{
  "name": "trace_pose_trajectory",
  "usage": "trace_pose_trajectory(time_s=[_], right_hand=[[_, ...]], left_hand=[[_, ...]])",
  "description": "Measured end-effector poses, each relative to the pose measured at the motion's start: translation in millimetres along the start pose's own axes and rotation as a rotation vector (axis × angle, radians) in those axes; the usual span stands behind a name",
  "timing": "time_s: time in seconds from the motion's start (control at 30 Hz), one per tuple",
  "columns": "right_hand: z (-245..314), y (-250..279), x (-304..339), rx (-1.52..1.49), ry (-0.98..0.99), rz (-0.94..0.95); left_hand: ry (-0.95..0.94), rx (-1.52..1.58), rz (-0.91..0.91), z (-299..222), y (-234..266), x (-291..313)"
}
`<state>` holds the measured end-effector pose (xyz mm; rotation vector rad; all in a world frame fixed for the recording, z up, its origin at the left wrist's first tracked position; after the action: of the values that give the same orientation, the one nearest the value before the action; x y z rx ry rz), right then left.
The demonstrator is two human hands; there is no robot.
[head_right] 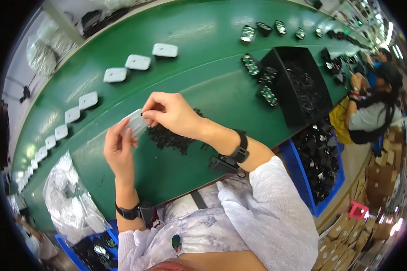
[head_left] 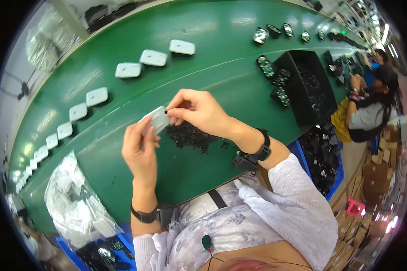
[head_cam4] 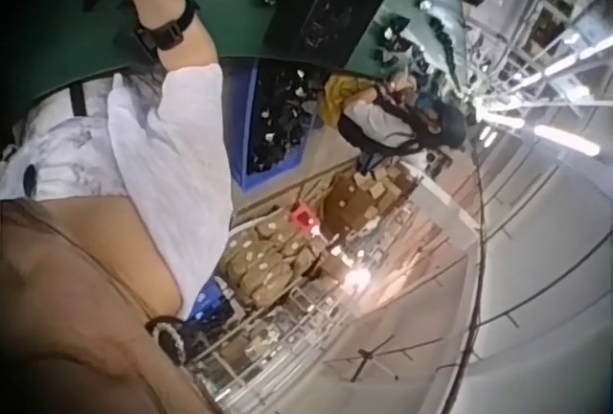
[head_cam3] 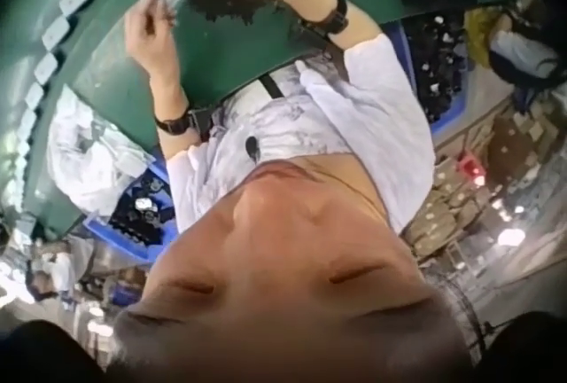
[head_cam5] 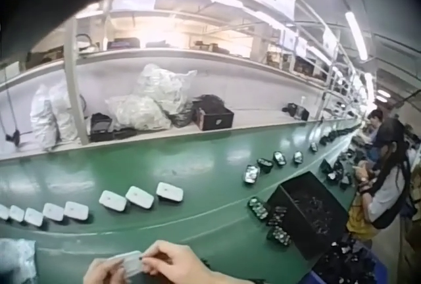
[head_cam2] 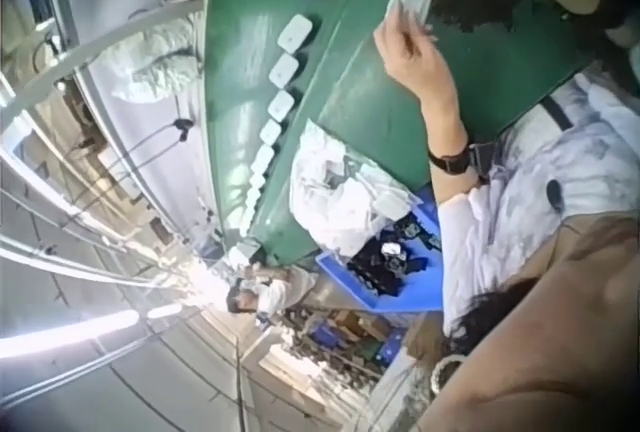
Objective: The person assembles electronic devices by picking up a white plastic base, inserting a small black screw, and pressing a black plastic cover onto the base. They then place the assembled unit onto a green conveyor belt and reach into a black bin for more components.
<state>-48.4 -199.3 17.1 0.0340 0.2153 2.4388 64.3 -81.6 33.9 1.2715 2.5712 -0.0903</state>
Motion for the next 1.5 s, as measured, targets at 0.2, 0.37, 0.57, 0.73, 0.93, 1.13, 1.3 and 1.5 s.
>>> trace_pose_trajectory(time_s=[0.2, 0.37, 0.57, 0.73, 0.93, 1.13, 1.3, 1.5], right_hand=[[3.6, -17.4, 9.5, -0.129, 0.011, 0.031], [3.8, -27.5, 11.8, -0.172, 0.001, 0.056], [22.6, -17.4, 13.3, 0.120, 0.158, -0.044], [26.6, -10.7, 15.8, 0.300, 0.146, -0.076], [34.8, -5.2, 17.7, 0.419, 0.224, -0.132], [43.7, -11.5, 18.6, 0.459, 0.345, -0.159], [27.9, -15.6, 17.8, 0.356, 0.220, -0.162], [51.0, 7.1, 24.2, 0.552, 0.264, -0.427]], left_hand=[[-0.002, 0.139, 0.020, -1.1, -10.9, 4.6], [-0.089, -0.006, 0.034, -7.5, -6.9, 3.5], [-0.119, -0.046, 0.044, -11.3, -8.4, 2.0], [-0.129, -0.042, 0.076, -9.0, -11.4, 4.2], [0.252, 0.474, 0.015, 25.4, -13.9, 8.1], [0.304, 0.512, 0.075, 29.9, -20.3, 10.8], [0.005, 0.319, 0.038, 8.6, -13.3, 6.9], [-0.066, 0.089, 0.090, 1.5, -11.7, 3.9]])
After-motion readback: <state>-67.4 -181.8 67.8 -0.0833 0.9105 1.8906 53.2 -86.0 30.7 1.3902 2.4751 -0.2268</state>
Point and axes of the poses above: each hand's wrist, its own x-axis away from the middle knuckle, its own y-axis out of the back of the hand, z = x × y, the point moved 10 cm from there along -x, towards the middle knuckle, and after that the axes turned 11 degrees about x, right-handed, at the moved point
